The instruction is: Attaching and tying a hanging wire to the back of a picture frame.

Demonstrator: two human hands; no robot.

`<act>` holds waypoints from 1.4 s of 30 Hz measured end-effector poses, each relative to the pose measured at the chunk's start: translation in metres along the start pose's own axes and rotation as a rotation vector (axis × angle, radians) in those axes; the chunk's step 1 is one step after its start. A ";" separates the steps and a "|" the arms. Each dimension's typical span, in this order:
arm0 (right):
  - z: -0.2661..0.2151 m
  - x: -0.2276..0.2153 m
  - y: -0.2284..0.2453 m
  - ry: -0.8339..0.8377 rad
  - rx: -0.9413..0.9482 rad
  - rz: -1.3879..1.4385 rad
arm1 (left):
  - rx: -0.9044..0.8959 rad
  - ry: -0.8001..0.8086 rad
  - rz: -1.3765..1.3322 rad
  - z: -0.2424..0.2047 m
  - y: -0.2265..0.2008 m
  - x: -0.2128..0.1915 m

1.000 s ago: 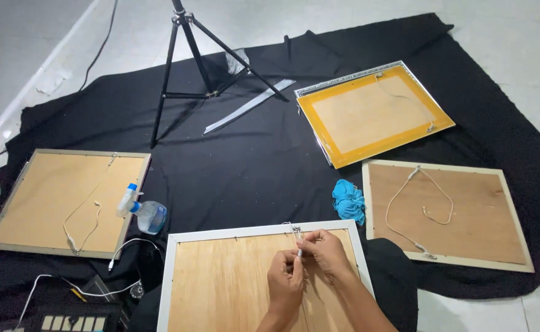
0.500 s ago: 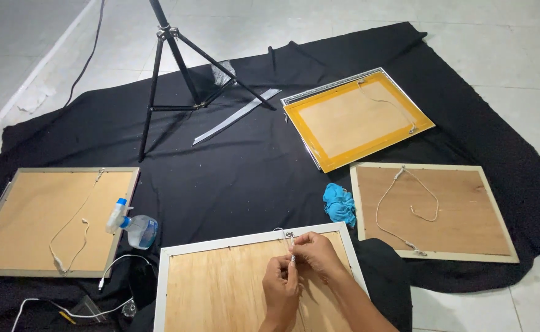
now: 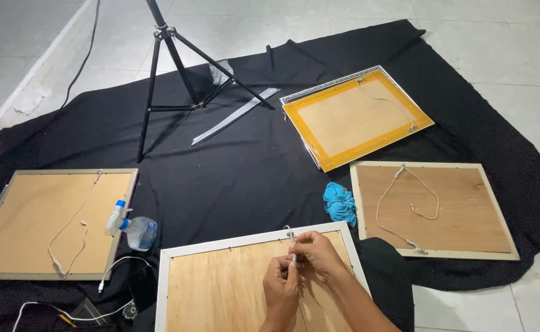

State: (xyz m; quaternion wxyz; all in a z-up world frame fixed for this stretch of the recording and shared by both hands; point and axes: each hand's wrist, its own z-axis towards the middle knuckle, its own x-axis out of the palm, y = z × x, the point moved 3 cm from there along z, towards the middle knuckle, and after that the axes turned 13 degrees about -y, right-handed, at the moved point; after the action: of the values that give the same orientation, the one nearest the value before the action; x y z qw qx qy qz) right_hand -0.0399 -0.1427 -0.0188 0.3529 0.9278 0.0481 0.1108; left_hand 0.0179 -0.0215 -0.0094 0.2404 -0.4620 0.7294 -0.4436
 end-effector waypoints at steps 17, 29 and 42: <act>0.014 0.004 -0.006 -0.029 -0.125 -0.157 | 0.171 -0.017 0.089 0.005 0.011 0.001; 0.008 0.002 -0.012 -0.065 -0.051 -0.007 | 0.209 -0.001 0.142 -0.001 -0.002 0.000; -0.004 0.003 -0.005 -0.113 -0.105 -0.038 | 0.201 0.006 0.121 0.000 0.000 0.001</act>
State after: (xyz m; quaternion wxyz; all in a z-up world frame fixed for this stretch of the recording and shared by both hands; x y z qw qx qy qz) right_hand -0.0380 -0.1364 -0.0186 0.4053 0.9117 0.0398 0.0537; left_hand 0.0172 -0.0222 -0.0091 0.3095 -0.3895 0.7085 -0.5005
